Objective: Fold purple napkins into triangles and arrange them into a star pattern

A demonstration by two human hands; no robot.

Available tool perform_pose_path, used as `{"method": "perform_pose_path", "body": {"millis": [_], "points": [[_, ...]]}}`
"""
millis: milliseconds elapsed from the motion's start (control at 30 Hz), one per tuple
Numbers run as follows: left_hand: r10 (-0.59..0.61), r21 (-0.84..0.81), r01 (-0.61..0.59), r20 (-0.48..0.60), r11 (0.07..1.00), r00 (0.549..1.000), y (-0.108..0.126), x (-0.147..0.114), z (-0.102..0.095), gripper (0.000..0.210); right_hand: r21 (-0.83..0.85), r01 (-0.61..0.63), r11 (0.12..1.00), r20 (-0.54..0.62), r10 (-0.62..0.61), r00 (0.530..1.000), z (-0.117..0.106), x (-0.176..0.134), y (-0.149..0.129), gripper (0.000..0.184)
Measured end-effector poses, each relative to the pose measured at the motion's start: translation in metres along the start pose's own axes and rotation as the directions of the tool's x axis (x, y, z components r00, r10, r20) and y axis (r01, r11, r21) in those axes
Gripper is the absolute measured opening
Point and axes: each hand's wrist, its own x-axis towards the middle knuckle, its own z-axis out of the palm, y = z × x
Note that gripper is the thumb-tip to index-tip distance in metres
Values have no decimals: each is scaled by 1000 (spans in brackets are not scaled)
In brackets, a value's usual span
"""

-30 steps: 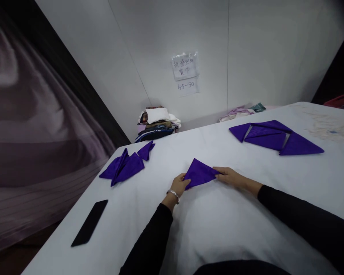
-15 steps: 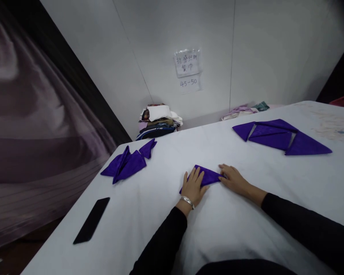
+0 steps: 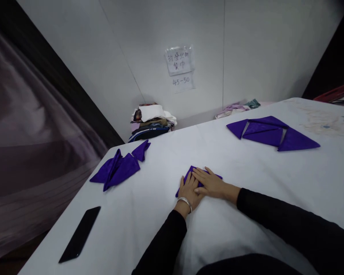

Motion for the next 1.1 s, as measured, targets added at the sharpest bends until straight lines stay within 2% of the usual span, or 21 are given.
{"method": "perform_pose_path", "body": {"millis": [133, 367, 633, 733, 833, 933, 1000, 1100], "points": [[-2, -1, 2, -11, 1000, 1000, -1, 0, 1, 71, -7, -43, 999, -7, 43, 999, 2, -19, 20, 76], [-34, -14, 33, -23, 999, 999, 0, -5, -4, 74, -35, -36, 999, -13, 35, 999, -6, -46, 38, 72], [-229, 18, 228, 77, 973, 970, -34, -59, -11, 71, -23, -22, 999, -28, 22, 999, -3, -49, 45, 71], [-321, 4, 322, 97, 947, 942, -44, -67, -16, 63, 9, -24, 1000, -43, 24, 999, -2, -48, 45, 71], [-435, -108, 430, -22, 896, 900, -44, -51, -24, 53, 62, -38, 997, -22, 39, 999, -6, -47, 41, 73], [-420, -205, 386, -160, 899, 893, -37, -17, -27, 50, 114, -56, 992, -6, 57, 998, -15, -47, 35, 77], [-396, -241, 353, -167, 904, 903, -33, 8, -26, 49, 141, -60, 988, -13, 63, 998, -19, -46, 33, 78], [-451, -428, 390, -48, 815, 891, -35, 39, -23, 52, 175, -50, 983, -26, 55, 998, -22, -45, 32, 78]]}}
